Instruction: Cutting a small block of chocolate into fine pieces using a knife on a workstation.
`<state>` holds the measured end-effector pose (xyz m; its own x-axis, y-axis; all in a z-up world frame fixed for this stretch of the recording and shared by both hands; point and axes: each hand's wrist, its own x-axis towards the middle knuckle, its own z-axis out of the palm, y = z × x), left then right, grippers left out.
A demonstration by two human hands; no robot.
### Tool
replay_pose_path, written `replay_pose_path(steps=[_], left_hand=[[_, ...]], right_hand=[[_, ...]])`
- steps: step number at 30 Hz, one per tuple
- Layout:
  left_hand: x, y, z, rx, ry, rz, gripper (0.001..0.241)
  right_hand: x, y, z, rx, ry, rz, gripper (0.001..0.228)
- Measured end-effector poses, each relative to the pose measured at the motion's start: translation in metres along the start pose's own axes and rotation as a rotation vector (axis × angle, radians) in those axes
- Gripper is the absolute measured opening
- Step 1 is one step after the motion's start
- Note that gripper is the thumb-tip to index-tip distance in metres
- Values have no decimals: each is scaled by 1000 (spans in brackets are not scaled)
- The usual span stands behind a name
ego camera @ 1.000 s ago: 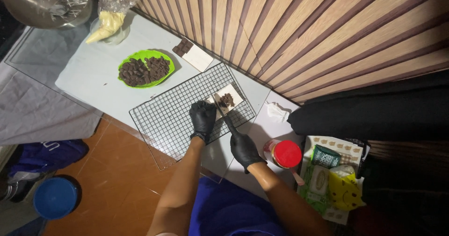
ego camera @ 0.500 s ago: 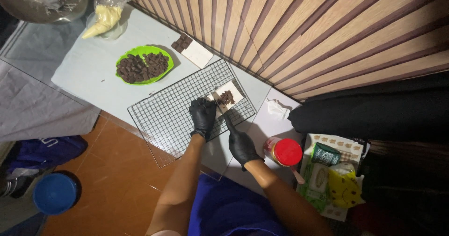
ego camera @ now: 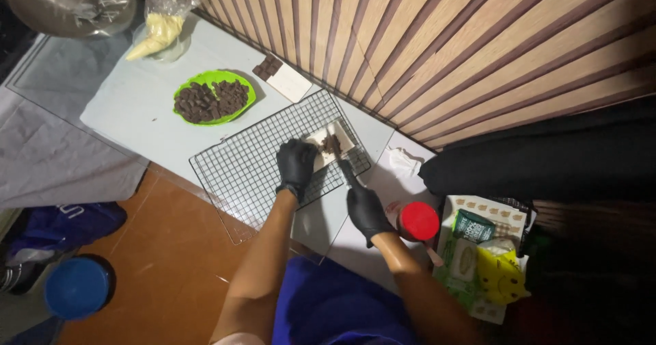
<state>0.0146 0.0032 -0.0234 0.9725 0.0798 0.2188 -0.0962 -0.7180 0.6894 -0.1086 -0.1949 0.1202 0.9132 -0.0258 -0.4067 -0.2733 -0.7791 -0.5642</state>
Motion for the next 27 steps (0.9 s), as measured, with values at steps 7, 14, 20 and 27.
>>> replay_pose_path(steps=[7, 14, 20, 27], left_hand=[[20, 26, -28, 216, -265, 64, 15], [31, -18, -11, 7, -245, 71, 32], [30, -24, -19, 25, -332, 22, 46], [24, -36, -13, 59, -346, -2, 47]], right_hand=[[-32, 0, -31, -84, -23, 64, 69], [-52, -28, -41, -64, -141, -66, 93], [-20, -8, -11, -136, -180, -58, 81], [-15, -10, -29, -161, -172, -11, 83]])
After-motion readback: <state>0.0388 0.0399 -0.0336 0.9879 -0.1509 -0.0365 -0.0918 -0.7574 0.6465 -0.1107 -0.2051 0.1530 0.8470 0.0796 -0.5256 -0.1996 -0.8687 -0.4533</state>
